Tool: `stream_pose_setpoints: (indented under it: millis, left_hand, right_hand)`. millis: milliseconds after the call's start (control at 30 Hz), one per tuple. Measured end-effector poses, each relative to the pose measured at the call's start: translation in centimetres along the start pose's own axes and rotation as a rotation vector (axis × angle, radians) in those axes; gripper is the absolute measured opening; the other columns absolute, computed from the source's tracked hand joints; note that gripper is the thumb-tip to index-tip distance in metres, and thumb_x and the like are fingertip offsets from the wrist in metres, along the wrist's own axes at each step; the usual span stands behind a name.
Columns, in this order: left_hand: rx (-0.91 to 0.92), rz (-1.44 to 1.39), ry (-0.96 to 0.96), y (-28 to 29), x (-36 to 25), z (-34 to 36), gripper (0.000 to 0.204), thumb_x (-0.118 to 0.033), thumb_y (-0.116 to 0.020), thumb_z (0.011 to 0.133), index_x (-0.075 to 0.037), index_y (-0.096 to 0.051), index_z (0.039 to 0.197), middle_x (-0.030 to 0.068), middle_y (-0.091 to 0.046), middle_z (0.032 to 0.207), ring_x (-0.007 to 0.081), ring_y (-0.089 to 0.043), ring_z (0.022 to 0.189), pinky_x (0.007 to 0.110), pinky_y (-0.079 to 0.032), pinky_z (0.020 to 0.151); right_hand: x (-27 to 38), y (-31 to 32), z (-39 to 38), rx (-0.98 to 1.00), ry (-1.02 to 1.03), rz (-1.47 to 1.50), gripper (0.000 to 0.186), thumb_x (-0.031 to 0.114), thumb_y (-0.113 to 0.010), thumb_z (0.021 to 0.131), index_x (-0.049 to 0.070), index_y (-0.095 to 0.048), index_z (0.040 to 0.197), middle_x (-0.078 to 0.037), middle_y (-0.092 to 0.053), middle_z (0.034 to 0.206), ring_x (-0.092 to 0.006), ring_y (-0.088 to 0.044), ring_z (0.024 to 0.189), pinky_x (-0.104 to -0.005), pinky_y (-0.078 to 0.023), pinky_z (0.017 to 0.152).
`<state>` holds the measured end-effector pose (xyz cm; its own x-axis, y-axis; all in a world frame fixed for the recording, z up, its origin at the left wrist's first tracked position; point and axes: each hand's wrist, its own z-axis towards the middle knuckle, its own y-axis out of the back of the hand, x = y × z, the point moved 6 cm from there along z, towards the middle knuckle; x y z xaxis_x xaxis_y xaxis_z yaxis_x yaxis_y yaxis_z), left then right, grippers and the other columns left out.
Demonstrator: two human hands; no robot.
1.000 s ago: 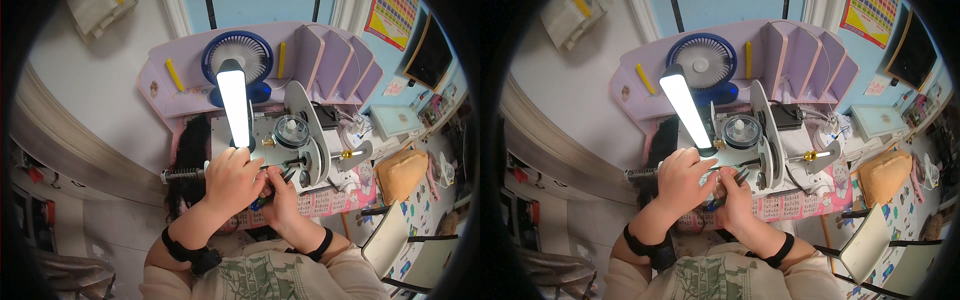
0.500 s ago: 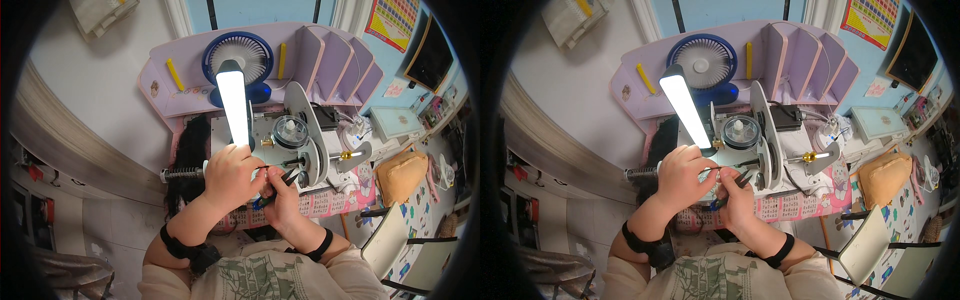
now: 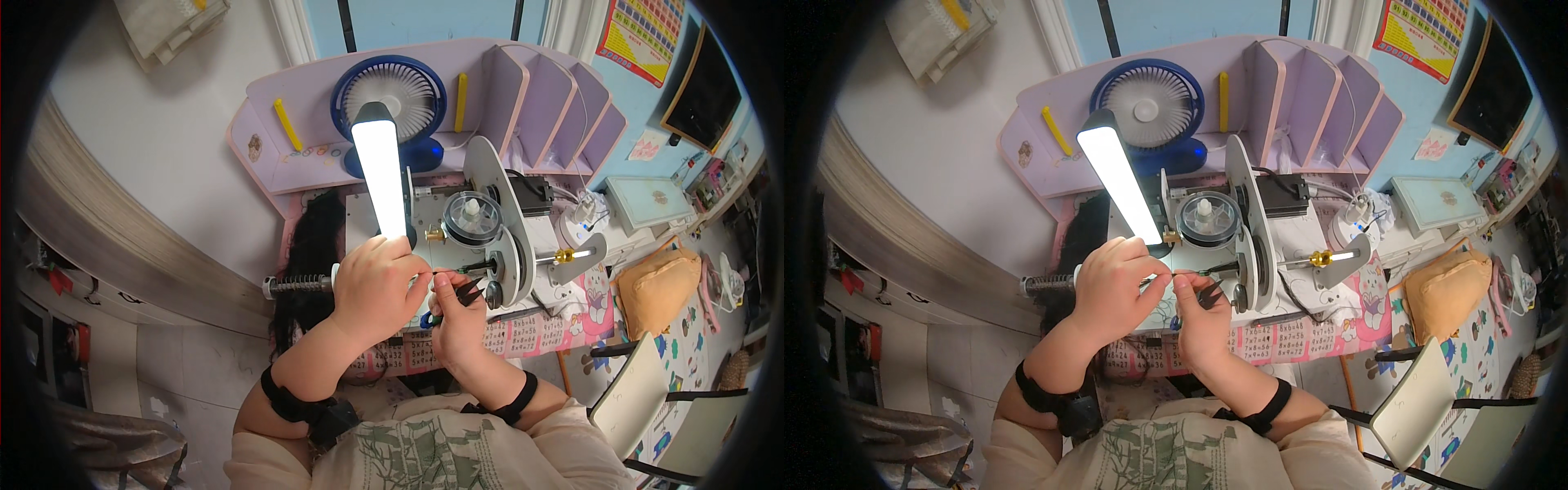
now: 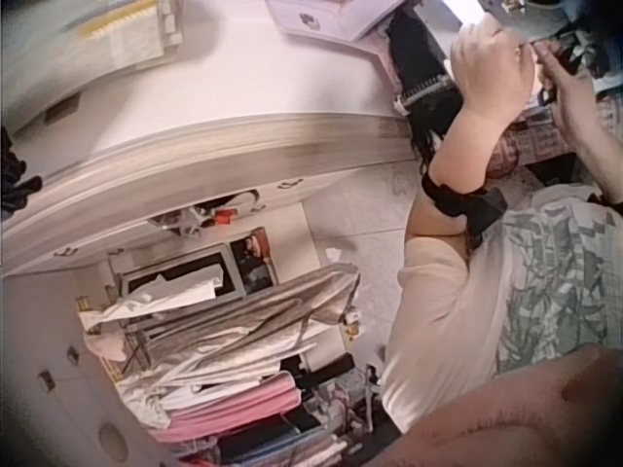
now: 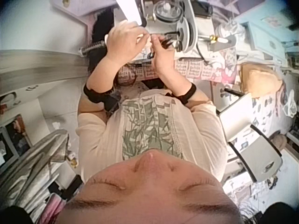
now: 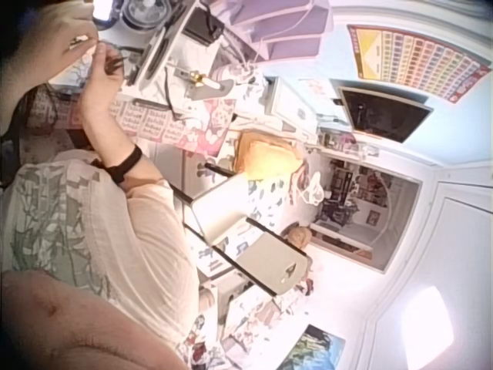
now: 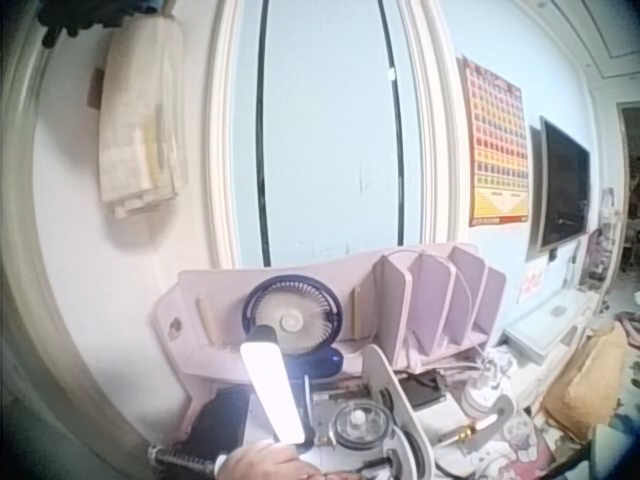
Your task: The recorder uses a winding machine to wind copper wire onto a small spool, using tweezers to guide the wire and adjust the components.
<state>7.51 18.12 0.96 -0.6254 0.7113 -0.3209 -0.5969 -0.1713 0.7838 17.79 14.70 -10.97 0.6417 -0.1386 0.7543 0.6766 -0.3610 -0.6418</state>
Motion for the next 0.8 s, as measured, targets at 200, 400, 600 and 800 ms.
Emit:
stream_pose_setpoints:
  millis: [200,400,600,800]
  left_hand:
    - [0.013,0.017,-0.001,-0.1,-0.2,0.1,0.006,-0.017,-0.068,0.07,-0.012,-0.067,0.071,0.0032,-0.05,0.07,0.0241,-0.052,0.071,0.037,-0.041,0.061]
    - [-0.03,0.055,-0.034,0.0,-0.3,0.0,0.006,-0.018,-0.07,0.068,-0.013,-0.067,0.071,0.0011,-0.049,0.07,0.0222,-0.051,0.071,0.035,-0.04,0.059]
    - [-0.021,0.053,-0.041,-0.1,-0.1,-0.1,0.007,-0.018,-0.07,0.068,-0.013,-0.068,0.071,0.001,-0.05,0.07,0.0218,-0.051,0.071,0.035,-0.04,0.058]
    - [-0.028,0.036,-0.031,-0.1,-0.1,-0.1,0.006,-0.018,-0.069,0.071,-0.012,-0.067,0.07,0.0015,-0.051,0.07,0.0222,-0.051,0.07,0.035,-0.04,0.06]
  right_hand:
    - [-0.8,0.1,1.0,0.034,0.239,-0.046,0.01,0.012,-0.063,0.09,0.005,-0.057,0.094,0.003,-0.055,0.077,-0.0034,-0.042,0.06,-0.0189,-0.034,0.054]
    - [0.3,-0.9,-1.0,-0.073,-0.148,0.062,0.013,0.017,-0.062,0.09,0.005,-0.058,0.093,0.004,-0.049,0.069,-0.0058,-0.041,0.058,-0.0223,-0.031,0.052]
    - [0.6,-1.2,-1.3,0.005,-0.328,0.33,0.016,0.018,-0.065,0.086,0.005,-0.06,0.093,0.003,-0.045,0.066,-0.0091,-0.036,0.054,-0.0248,-0.029,0.053]
    - [0.7,-1.2,-1.4,0.017,-0.334,0.36,0.018,0.018,-0.064,0.087,0.004,-0.059,0.096,0.003,-0.045,0.066,-0.0098,-0.036,0.054,-0.0255,-0.029,0.053]
